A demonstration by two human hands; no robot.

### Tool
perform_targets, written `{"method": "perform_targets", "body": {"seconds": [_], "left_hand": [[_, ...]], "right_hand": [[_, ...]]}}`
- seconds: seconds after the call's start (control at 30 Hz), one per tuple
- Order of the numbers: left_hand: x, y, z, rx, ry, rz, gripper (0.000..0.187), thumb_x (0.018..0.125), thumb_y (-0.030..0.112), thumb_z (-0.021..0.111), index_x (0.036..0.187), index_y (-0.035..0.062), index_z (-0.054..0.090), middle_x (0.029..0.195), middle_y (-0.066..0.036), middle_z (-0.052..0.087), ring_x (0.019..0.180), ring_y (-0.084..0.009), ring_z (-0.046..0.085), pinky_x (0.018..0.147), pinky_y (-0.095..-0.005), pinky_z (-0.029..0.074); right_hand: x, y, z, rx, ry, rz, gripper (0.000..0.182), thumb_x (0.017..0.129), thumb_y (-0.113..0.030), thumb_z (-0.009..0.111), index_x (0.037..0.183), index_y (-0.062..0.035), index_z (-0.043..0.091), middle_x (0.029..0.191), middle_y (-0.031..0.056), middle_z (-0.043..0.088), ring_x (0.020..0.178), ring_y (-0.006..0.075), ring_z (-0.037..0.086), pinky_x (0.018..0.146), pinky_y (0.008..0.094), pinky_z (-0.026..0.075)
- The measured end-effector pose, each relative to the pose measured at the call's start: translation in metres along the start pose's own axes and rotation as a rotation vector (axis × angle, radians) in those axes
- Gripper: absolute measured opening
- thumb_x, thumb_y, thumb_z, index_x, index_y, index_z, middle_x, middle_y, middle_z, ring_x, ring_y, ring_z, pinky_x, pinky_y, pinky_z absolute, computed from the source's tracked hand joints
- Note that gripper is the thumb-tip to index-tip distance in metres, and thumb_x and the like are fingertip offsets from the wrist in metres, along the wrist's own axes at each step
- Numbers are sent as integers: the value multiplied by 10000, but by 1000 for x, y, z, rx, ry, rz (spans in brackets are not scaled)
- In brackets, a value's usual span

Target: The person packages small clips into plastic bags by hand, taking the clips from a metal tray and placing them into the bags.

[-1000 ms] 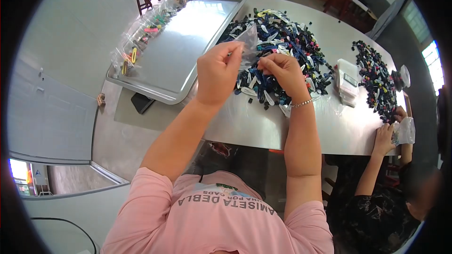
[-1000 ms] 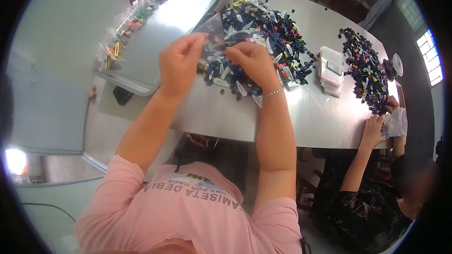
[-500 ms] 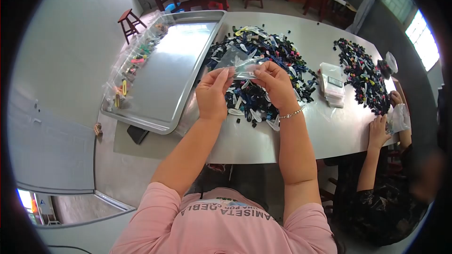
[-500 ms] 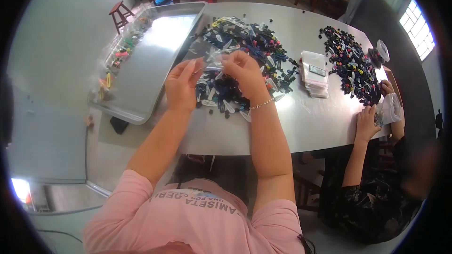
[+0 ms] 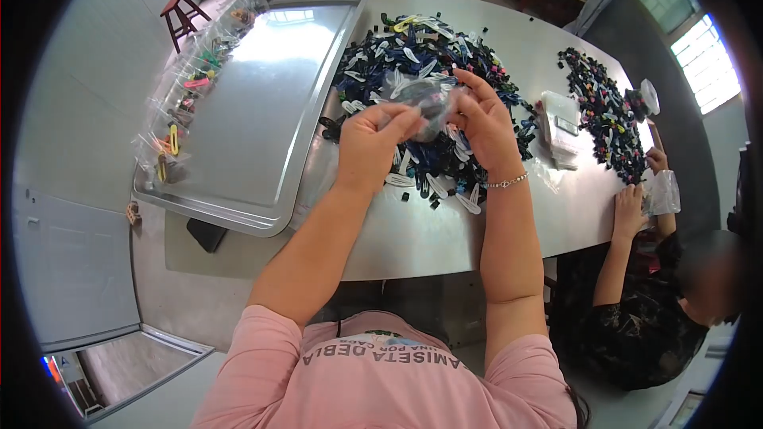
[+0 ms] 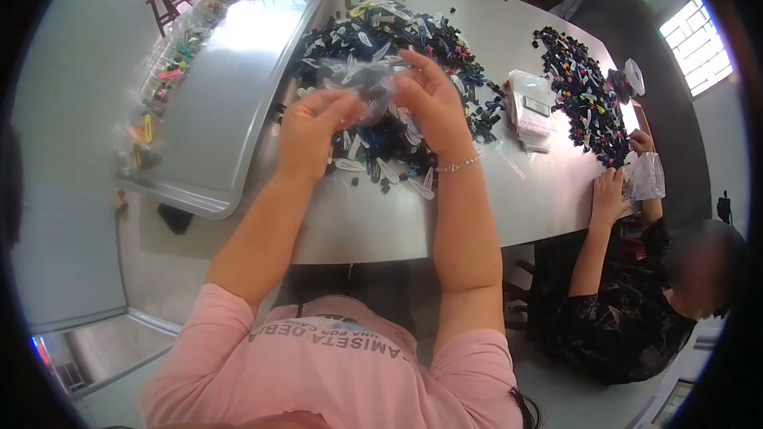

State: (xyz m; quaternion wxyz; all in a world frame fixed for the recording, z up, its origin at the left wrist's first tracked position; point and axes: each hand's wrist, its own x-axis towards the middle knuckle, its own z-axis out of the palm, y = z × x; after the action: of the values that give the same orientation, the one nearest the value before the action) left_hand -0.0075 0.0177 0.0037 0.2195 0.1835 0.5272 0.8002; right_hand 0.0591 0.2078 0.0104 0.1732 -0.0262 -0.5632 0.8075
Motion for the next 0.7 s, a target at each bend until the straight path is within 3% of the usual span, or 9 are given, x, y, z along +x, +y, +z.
{"method": "perform_targets", "body": {"seconds": [0.03, 0.13, 0.17, 0.3, 0.37, 0.47, 0.53, 0.6, 0.7], "left_hand": [[-1, 3, 1, -133, 29, 7, 145, 903, 127, 715, 1000, 19, 719, 895, -60, 738, 786, -85, 658, 704, -223, 497], [-3, 11, 2, -197, 95, -24, 119, 924, 127, 689, 965, 23, 730, 918, -63, 744, 799, -80, 657, 740, -225, 493], [-3, 10, 1, -203, 100, -22, 119, 924, 127, 689, 965, 23, 730, 918, -63, 744, 799, -80, 657, 740, -225, 493], [-4, 7, 1, -192, 116, -54, 168, 920, 157, 699, 1009, 16, 724, 927, -60, 743, 816, -87, 667, 762, -228, 493], [-4, 3, 2, -159, 116, -95, 201, 917, 167, 704, 1040, 8, 716, 932, -63, 742, 829, -92, 671, 770, -232, 499], [-5, 4, 0, -128, 48, -87, 258, 907, 195, 718, 1059, -14, 711, 935, -80, 738, 855, -108, 675, 789, -249, 512], [-4, 15, -3, -294, -78, -184, 264, 884, 188, 741, 1026, -33, 717, 933, -88, 733, 857, -114, 669, 794, -256, 523], [-1, 13, -6, -254, -67, -186, 235, 865, 158, 748, 998, -34, 727, 930, -88, 732, 849, -120, 668, 783, -252, 526], [-2, 11, -7, 267, -187, -125, 202, 871, 134, 715, 971, -41, 735, 914, -104, 739, 835, -124, 681, 768, -250, 525]], "right_hand": [[0, -2, -1, 29, -24, 48, 414, 960, -143, 632, 1337, -4, 529, 1230, 91, 614, 1045, 163, 639, 878, 298, 550], [-3, -5, 5, -75, -141, 42, 356, 960, -139, 630, 1274, 15, 564, 1233, 104, 618, 1074, 178, 638, 885, 304, 551], [-5, -3, 11, -60, -106, 7, 257, 966, -114, 612, 1188, 17, 607, 1193, 113, 643, 1030, 177, 655, 872, 297, 555], [-6, 2, -1, -20, -97, 5, 175, 961, -75, 613, 1110, 13, 636, 1077, 98, 683, 945, 158, 671, 841, 284, 556], [-6, 1, -5, -78, 50, 24, 143, 949, -46, 625, 1077, 11, 656, 979, 72, 698, 868, 136, 671, 805, 262, 549], [-10, -12, -2, -232, 71, 16, 118, 932, -20, 639, 1040, 7, 677, 953, 38, 693, 851, 101, 653, 788, 238, 532], [-11, -16, -7, -292, 26, -6, 117, 929, -12, 636, 1035, 4, 682, 950, 27, 689, 847, 90, 645, 792, 227, 520], [-13, -21, -8, -354, -19, -24, 117, 926, -4, 633, 1030, 2, 687, 948, 16, 684, 843, 80, 637, 796, 216, 508], [-16, -23, -2, -482, -71, 12, 128, 919, 5, 632, 1035, -1, 686, 954, 8, 677, 861, 68, 621, 812, 210, 491]]}}
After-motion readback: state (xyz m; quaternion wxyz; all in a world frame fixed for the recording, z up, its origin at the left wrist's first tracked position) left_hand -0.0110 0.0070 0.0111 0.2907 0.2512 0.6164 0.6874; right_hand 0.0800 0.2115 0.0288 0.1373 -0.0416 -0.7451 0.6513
